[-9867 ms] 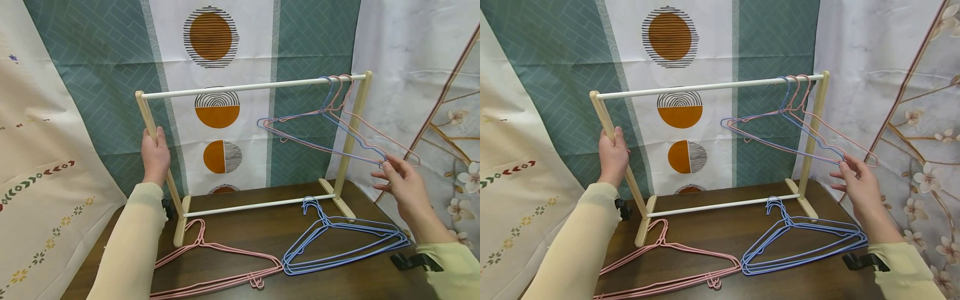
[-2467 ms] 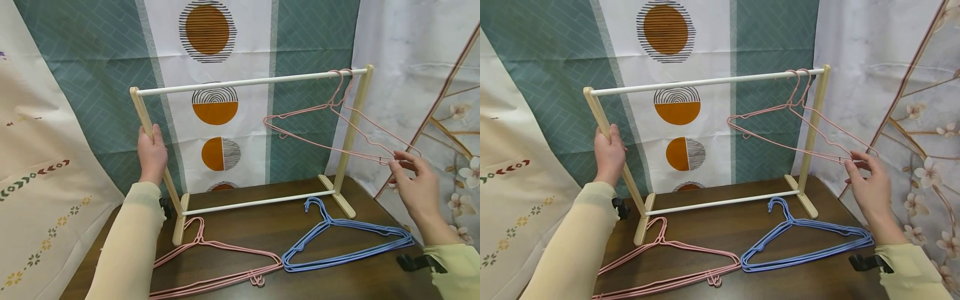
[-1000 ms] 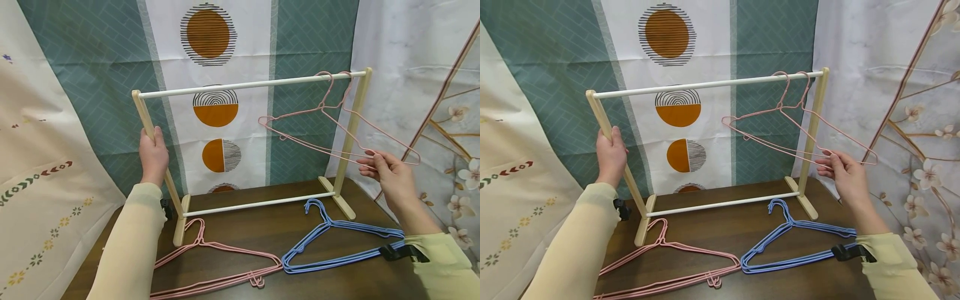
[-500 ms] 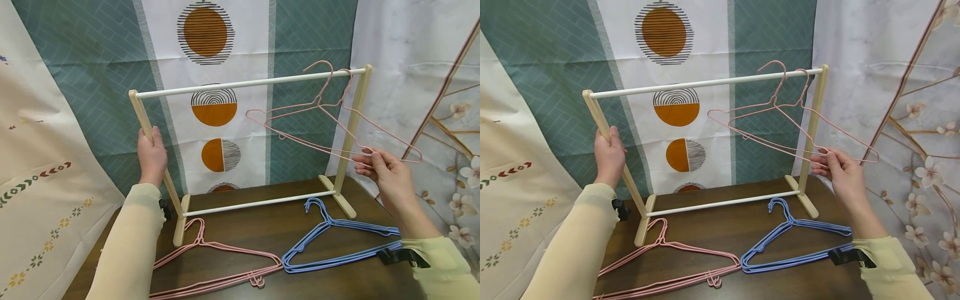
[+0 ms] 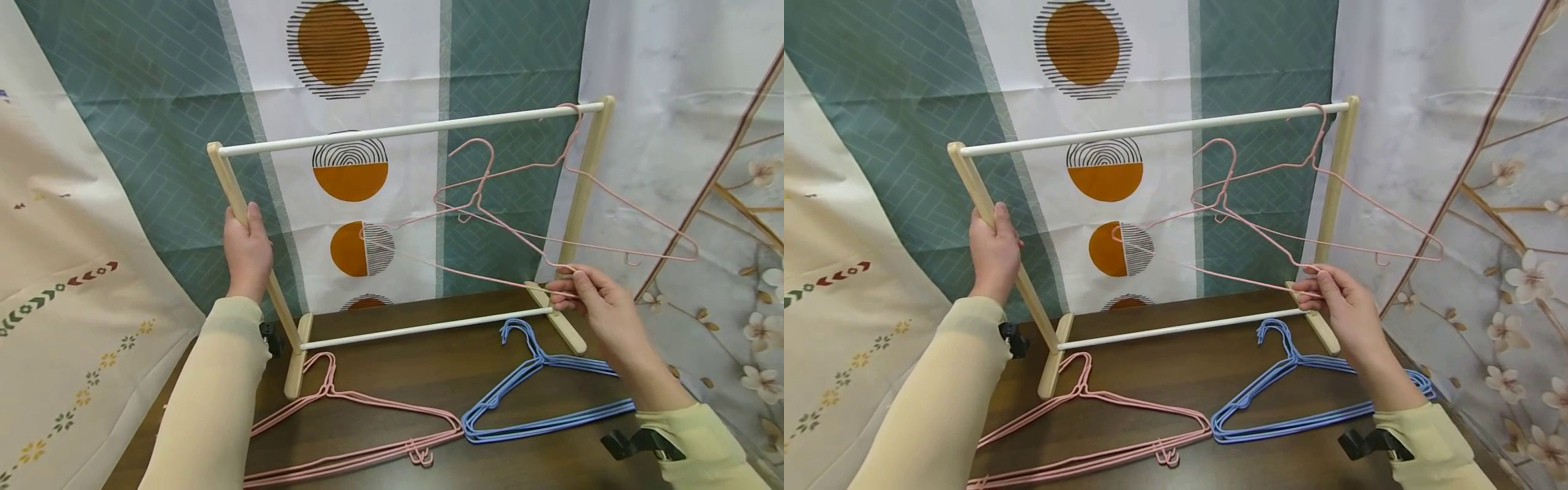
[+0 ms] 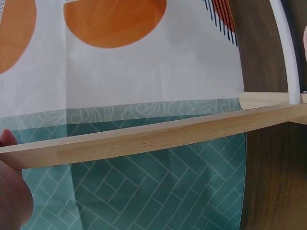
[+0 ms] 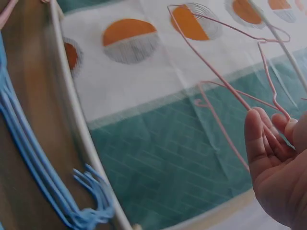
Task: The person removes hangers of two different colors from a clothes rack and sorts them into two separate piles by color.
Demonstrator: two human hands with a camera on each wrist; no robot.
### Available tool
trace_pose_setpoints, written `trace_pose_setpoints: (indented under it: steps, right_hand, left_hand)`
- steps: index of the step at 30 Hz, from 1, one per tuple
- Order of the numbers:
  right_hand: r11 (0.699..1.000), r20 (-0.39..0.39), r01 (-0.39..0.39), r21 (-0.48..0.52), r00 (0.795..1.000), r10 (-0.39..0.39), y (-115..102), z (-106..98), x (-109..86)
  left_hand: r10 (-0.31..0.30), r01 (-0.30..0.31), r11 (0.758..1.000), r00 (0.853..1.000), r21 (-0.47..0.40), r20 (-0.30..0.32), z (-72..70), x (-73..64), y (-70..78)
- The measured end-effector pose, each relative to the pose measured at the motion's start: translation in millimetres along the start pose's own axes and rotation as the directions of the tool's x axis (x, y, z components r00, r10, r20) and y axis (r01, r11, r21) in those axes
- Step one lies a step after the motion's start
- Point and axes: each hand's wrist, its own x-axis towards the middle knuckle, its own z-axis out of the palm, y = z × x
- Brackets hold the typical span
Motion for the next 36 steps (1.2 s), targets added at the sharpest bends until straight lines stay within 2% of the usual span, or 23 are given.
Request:
trace_pose_setpoints:
  steps: [10,13,16,19,21,24,31,36]
  right_hand:
    - [0.991,0.128,-0.058,-0.118,0.989,0.073,21,37,-8.8]
    - [0.987,0.173,-0.081,-0.137,0.979,0.104,25,49,-11.9]
    - [0.978,0.219,-0.142,-0.150,0.960,0.173,31,60,-18.1]
    - [0.953,0.243,-0.246,-0.175,0.927,0.284,37,71,-25.5]
    - [0.928,0.260,-0.322,-0.187,0.895,0.363,43,79,-30.4]
    - [0.898,0.299,-0.404,-0.177,0.847,0.440,49,91,-37.1]
    - [0.852,0.399,-0.493,-0.175,0.756,0.519,61,117,-56.0]
    - [0.827,0.438,-0.543,-0.147,0.713,0.547,69,133,-70.5]
  left_hand:
    - [-0.005,0.005,1.000,1.000,-0.001,-0.020,0.2,0.8,4.7]
    - [-0.006,0.006,1.000,1.000,-0.004,-0.023,0.2,1.9,8.0]
    - [-0.004,0.004,1.000,1.000,-0.003,-0.024,0.7,2.2,7.5]
    - [-0.002,0.002,1.000,1.000,0.003,-0.025,1.0,1.3,4.6]
    - [0.003,-0.002,1.000,1.000,0.010,-0.025,1.4,0.6,2.4]
    - [0.010,-0.010,1.000,1.000,0.012,-0.024,1.7,1.2,1.0]
    - [0.017,-0.017,1.000,1.000,0.010,-0.016,1.2,2.4,2.9]
    - [0.018,-0.018,1.000,1.000,0.006,-0.014,1.3,0.5,3.4]
